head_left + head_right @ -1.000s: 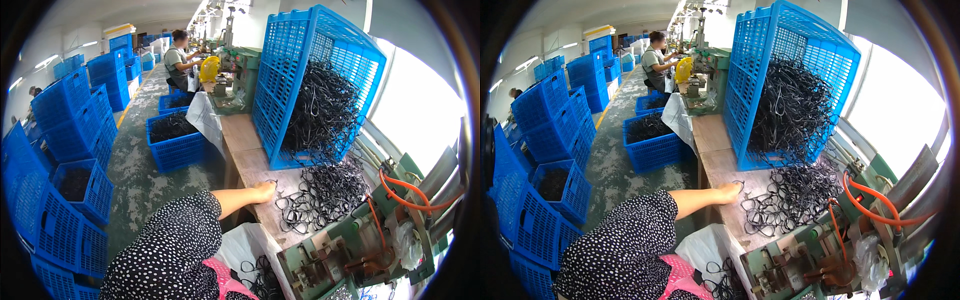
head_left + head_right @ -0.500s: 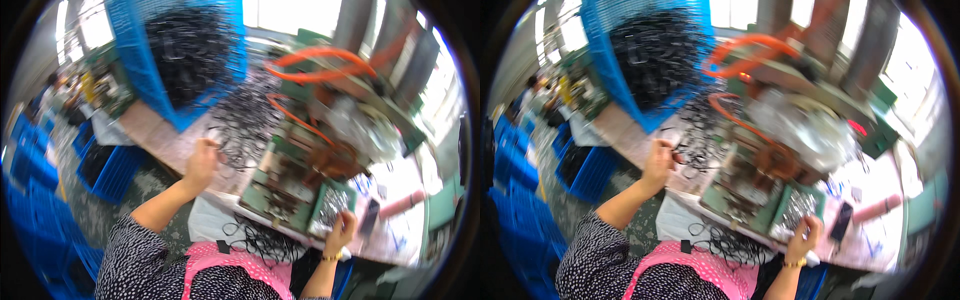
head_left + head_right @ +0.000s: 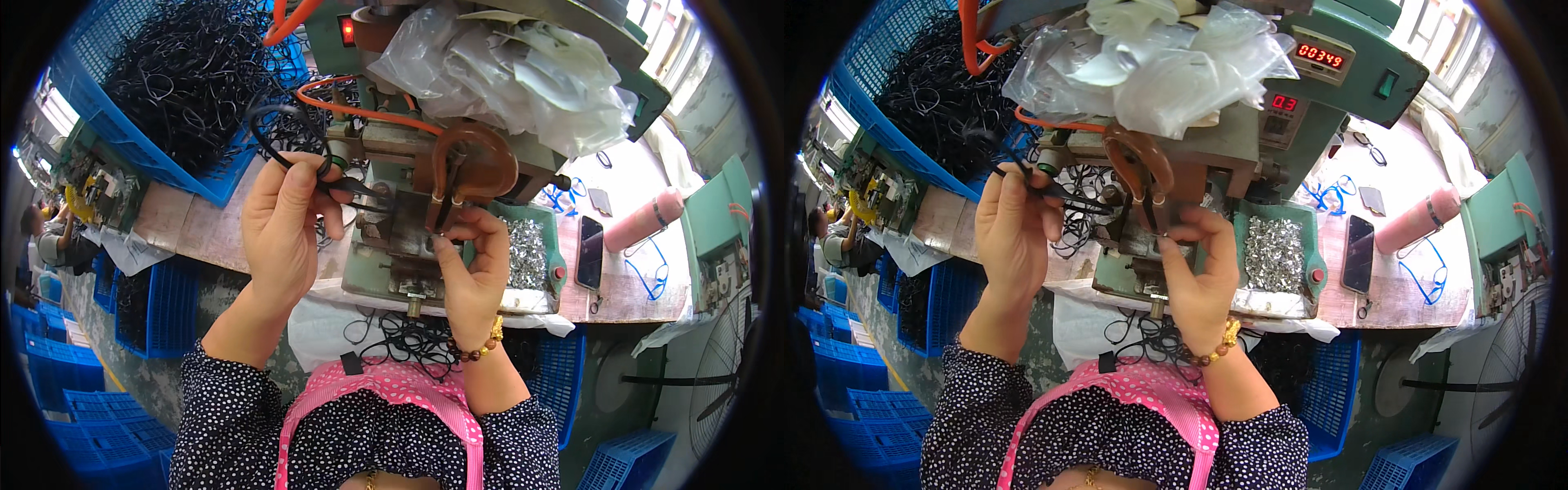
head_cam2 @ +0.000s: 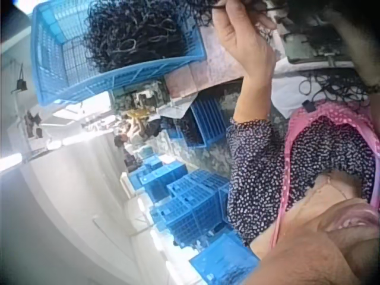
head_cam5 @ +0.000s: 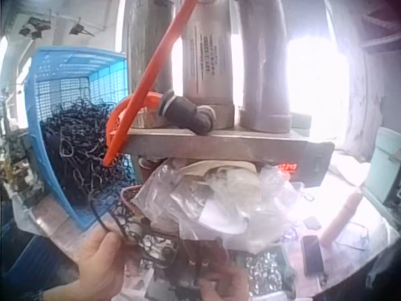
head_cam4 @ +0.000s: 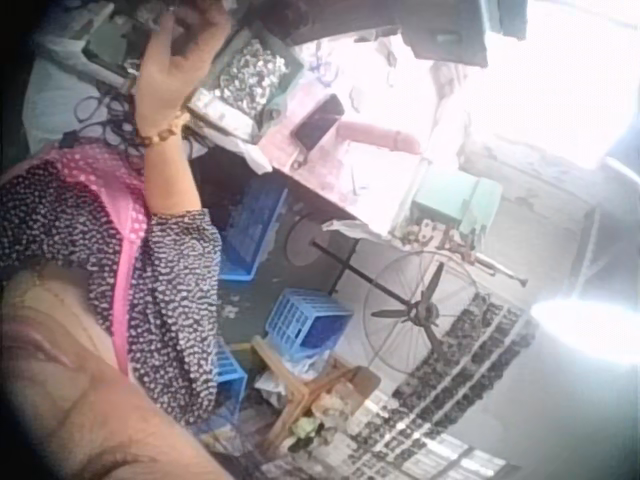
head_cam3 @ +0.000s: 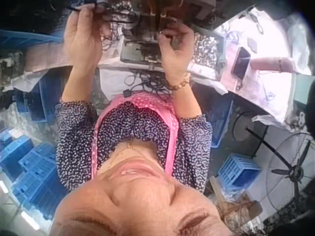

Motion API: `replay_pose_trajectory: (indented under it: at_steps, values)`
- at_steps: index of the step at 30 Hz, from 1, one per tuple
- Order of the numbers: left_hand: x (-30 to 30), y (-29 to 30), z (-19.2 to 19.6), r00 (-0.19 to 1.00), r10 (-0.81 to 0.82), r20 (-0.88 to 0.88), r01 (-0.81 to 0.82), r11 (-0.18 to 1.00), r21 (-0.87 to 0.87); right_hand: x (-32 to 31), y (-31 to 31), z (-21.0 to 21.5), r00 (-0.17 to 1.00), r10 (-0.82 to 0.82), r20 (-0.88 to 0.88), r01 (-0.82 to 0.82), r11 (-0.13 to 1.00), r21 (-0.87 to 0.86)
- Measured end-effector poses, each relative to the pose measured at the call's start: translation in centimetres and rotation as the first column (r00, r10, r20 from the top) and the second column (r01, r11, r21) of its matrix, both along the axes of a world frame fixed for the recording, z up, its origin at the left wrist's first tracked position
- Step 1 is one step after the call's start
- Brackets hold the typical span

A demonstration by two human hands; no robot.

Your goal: The person repeatedly picks black cable loops from a pile, inserts each into a press machine, and adds small metal components from a tray before releasing the finished unit. The process is repeated continuously throughout the clip.

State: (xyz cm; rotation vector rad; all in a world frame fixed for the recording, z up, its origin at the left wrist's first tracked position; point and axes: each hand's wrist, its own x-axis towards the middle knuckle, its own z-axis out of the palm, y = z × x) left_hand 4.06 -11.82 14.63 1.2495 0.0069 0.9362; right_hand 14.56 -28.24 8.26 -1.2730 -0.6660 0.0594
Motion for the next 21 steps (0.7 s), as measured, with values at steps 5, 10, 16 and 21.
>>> replay_pose_trajectory:
  at_steps: [5, 10, 16, 21]
  values:
    - [0.7, 0.1, -0.1, 0.994, 0.109, 0.019, -0.110, 0.992, 0.067, -0.5, 0.4, 0.4, 0.988, 0.091, -0.122, -0.084, 0.995, 0.059]
    - [0.8, -0.1, -0.2, 0.995, 0.103, 0.014, -0.103, 0.990, 0.095, -0.1, 0.4, 0.4, 0.989, 0.097, -0.108, -0.095, 0.995, 0.024]
    - [0.9, -0.2, 0.1, 0.993, 0.114, 0.028, -0.117, 0.986, 0.122, -0.5, 0.6, 0.4, 0.983, 0.110, -0.146, -0.093, 0.988, 0.123]
    - [0.3, -1.6, 0.0, 0.986, 0.163, -0.025, -0.158, 0.977, 0.144, -0.4, 0.7, 0.3, 0.980, 0.145, -0.133, -0.126, 0.982, 0.143]
